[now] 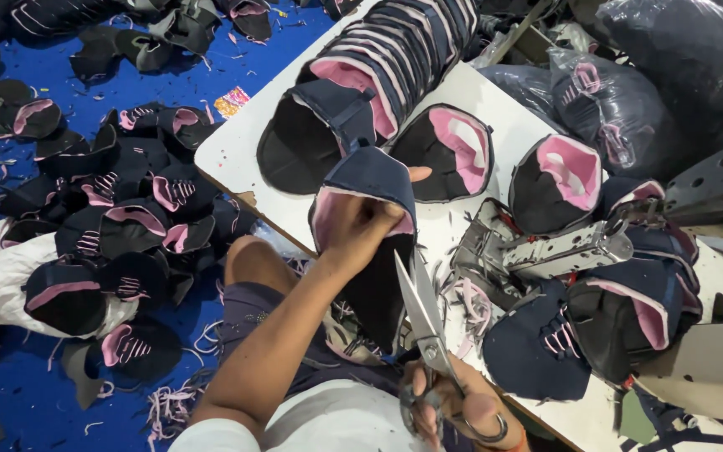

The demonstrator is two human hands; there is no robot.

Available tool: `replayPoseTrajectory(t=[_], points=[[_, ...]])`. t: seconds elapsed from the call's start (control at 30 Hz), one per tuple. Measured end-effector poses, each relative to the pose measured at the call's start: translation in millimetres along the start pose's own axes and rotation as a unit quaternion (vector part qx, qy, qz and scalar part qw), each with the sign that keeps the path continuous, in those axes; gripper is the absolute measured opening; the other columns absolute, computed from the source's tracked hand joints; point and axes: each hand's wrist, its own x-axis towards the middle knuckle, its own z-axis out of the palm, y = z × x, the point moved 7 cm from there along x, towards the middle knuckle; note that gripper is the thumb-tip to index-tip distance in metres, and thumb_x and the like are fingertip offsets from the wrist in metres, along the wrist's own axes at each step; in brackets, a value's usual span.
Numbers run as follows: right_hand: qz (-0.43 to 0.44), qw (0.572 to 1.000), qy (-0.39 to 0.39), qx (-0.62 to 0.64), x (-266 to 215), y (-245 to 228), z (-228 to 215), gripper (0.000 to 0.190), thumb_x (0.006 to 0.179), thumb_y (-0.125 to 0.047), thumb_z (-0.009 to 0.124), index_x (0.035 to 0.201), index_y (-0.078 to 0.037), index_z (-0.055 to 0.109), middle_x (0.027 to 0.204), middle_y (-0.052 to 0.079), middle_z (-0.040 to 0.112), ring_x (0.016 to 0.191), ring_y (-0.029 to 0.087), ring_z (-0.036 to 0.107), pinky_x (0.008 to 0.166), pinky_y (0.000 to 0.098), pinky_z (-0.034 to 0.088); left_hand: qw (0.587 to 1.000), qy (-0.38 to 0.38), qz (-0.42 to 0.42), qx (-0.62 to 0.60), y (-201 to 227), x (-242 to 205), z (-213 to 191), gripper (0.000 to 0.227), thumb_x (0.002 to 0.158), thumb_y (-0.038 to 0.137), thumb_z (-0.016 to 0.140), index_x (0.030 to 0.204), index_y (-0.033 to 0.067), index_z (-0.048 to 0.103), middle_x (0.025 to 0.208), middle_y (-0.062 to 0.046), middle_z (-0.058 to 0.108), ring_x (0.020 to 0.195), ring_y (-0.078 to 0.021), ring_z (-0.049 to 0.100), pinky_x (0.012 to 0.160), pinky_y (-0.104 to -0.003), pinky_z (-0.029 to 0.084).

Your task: Trim excess fabric and material from shoe uppers using scissors.

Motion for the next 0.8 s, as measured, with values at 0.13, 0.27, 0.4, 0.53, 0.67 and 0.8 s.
replayPoseTrajectory(t=[0.13, 0.27, 0.4, 0.53, 0.67, 0.8], points=[[-0.056, 0.998, 0.04, 0.012, 11.1, -9.4, 2.6, 0.069, 0.089, -0.051, 0.081, 0.114, 0.007, 0.053, 0.076, 0.007, 0.055, 0.055, 0.016, 0.055, 0.053, 0.0317, 0.045, 0.994, 0.007, -0.056, -0.095, -0.8, 0.5, 4.8, 0.054, 0.101, 0.051, 0.065, 0.125, 0.0023, 0.065, 0.119, 0.004, 0.069, 0.087, -0.0037, 0.05, 0.078, -0.021, 0.042], [-0.065, 0.994, 0.068, -0.059, 1.6, 13.9, -22.2, 0.059, 0.089, -0.04, 0.086, 0.11, 0.004, 0.053, 0.072, 0.008, 0.056, 0.054, 0.017, 0.055, 0.049, 0.0305, 0.043, 0.983, 0.012, -0.104, -0.15, -37.6, -5.4, 19.7, 0.058, 0.103, 0.05, 0.063, 0.122, -0.0043, 0.065, 0.117, 0.003, 0.072, 0.09, -0.0035, 0.054, 0.081, -0.021, 0.043], [-0.097, 0.994, 0.045, -0.018, -8.3, 14.6, -20.7, 0.069, 0.082, -0.044, 0.09, 0.112, 0.005, 0.053, 0.081, 0.009, 0.055, 0.061, 0.018, 0.056, 0.057, 0.0351, 0.047, 0.922, -0.056, -0.172, -0.343, -44.6, -20.9, 47.5, 0.072, 0.1, 0.059, 0.059, 0.134, -0.0049, 0.064, 0.075, 0.005, 0.057, 0.067, -0.006, 0.049, 0.065, -0.023, 0.039], [-0.026, 0.998, -0.044, 0.044, 9.6, -20.4, 35.1, 0.096, 0.073, -0.075, 0.075, 0.118, 0.005, 0.052, 0.088, 0.014, 0.061, 0.079, 0.028, 0.064, 0.067, 0.0398, 0.052, 0.952, -0.024, -0.187, -0.24, -37.5, -17.7, 37.6, 0.085, 0.099, 0.069, 0.052, 0.133, -0.0069, 0.067, 0.074, 0.005, 0.052, 0.07, -0.0031, 0.045, 0.064, -0.02, 0.033], [0.044, 0.997, -0.028, 0.053, -7.7, 9.6, 14.6, 0.111, 0.067, -0.089, 0.061, 0.119, 0.009, 0.052, 0.09, 0.014, 0.06, 0.082, 0.025, 0.061, 0.074, 0.0384, 0.051, 0.963, 0.011, -0.217, -0.157, -30.7, -15.4, 25.0, 0.08, 0.098, 0.067, 0.053, 0.133, -0.0026, 0.071, 0.079, 0.004, 0.053, 0.072, -0.0051, 0.045, 0.065, -0.022, 0.035], [-0.005, 0.997, -0.007, 0.072, -10.0, 17.6, 2.4, 0.107, 0.072, -0.086, 0.062, 0.119, 0.009, 0.052, 0.092, 0.015, 0.059, 0.073, 0.02, 0.059, 0.066, 0.0341, 0.05, 0.989, -0.018, -0.093, -0.114, -8.2, -4.6, 20.6, 0.067, 0.104, 0.061, 0.053, 0.126, -0.0001, 0.069, 0.111, -0.001, 0.068, 0.104, -0.0096, 0.06, 0.097, -0.025, 0.046]])
